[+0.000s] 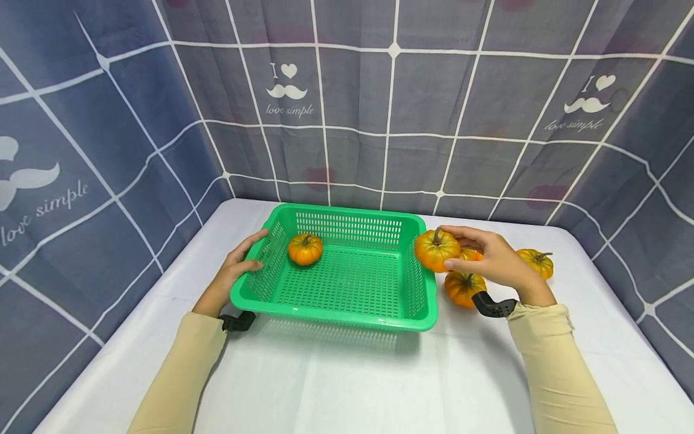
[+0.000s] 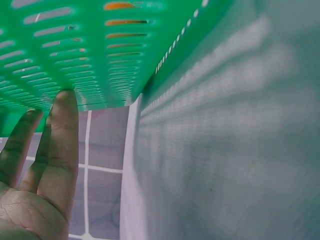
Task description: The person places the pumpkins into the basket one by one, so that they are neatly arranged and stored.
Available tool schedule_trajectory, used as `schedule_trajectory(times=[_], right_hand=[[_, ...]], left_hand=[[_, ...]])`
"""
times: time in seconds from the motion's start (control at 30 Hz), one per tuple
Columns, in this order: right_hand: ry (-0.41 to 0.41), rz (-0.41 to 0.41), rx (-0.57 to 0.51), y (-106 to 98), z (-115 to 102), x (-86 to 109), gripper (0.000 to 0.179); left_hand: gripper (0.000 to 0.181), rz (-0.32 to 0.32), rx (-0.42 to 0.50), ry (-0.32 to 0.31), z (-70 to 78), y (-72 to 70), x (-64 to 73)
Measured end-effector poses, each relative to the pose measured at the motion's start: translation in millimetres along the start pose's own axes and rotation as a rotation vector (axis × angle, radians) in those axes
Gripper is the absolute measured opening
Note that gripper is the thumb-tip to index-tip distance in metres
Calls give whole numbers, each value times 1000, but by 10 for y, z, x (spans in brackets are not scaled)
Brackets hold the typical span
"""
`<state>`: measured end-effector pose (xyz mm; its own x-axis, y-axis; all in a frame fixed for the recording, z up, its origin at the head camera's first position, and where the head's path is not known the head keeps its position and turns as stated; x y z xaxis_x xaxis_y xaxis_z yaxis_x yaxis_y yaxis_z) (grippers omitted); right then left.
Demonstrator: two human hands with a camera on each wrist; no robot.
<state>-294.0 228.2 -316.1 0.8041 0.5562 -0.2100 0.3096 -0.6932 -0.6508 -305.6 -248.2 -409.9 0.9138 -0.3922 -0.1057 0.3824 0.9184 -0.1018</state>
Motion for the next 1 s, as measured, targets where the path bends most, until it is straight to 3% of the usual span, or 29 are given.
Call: schedule_trajectory(times=[0.33, 0.6, 1.0], right_hand=[[41, -63, 0, 77, -15, -166, 64], [107, -126, -19, 151, -5, -359, 67], [85, -204, 49, 236, -120, -709, 65]], left_hand=[[74, 4, 47, -10, 2, 2, 38], [75, 14, 19, -25, -2, -7, 42], [75, 10, 15, -23, 12, 12, 1]])
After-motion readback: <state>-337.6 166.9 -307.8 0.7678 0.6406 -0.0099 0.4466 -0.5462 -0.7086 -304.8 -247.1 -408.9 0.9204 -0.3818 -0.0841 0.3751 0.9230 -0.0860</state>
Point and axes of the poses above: each hand's wrist, its own x-axis away from the middle knuckle, its own y-axis out of the palm, z = x × y, the point moved 8 cm from there along -x, towards the middle knuckle, and after that the axes turned 8 degrees about -z, right-handed, at the moved point
